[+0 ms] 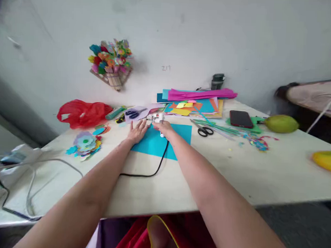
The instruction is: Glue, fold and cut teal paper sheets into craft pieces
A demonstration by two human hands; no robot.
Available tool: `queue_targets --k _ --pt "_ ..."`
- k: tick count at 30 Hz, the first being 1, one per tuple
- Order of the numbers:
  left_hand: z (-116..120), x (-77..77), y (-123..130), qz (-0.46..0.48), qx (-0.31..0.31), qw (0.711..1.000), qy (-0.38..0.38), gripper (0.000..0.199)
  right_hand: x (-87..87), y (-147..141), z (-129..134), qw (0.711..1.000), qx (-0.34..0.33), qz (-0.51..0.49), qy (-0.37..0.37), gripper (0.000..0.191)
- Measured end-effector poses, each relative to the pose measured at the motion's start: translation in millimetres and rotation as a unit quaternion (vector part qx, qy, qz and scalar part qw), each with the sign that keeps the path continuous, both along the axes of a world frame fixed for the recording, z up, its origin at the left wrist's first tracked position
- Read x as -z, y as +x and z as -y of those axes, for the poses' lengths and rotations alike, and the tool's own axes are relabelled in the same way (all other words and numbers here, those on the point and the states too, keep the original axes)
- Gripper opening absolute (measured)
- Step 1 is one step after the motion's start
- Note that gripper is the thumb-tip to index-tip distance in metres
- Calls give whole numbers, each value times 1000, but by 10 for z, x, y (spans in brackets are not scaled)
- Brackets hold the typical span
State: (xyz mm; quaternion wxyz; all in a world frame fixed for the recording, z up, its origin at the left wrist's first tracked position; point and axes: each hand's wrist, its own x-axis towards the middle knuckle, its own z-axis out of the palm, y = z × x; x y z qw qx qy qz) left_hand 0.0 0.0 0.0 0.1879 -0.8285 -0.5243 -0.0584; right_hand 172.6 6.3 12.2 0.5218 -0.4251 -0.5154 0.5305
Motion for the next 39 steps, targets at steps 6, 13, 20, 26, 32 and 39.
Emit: queue_targets --k 6,13,20,26,32,39 --pt "-122 13 -38 21 -42 998 -46 47 -3 9 35 1000 -2 8 -3 22" --pt "-241 -128 7 62 -80 986 -135 48 5 4 31 999 1 -49 4 22" --pt "-264 -156 117 46 -85 979 -178 54 -18 21 52 998 -5 -55 1 18" --pt "-273 -128 136 43 -99 981 -162 60 -27 25 73 999 2 -40 7 20" --pt "-214 -183 195 6 -91 990 -103 63 -12 38 65 999 4 -39 10 21" --pt "-272 -132 48 6 -60 986 -154 48 5 30 31 998 9 -60 2 20"
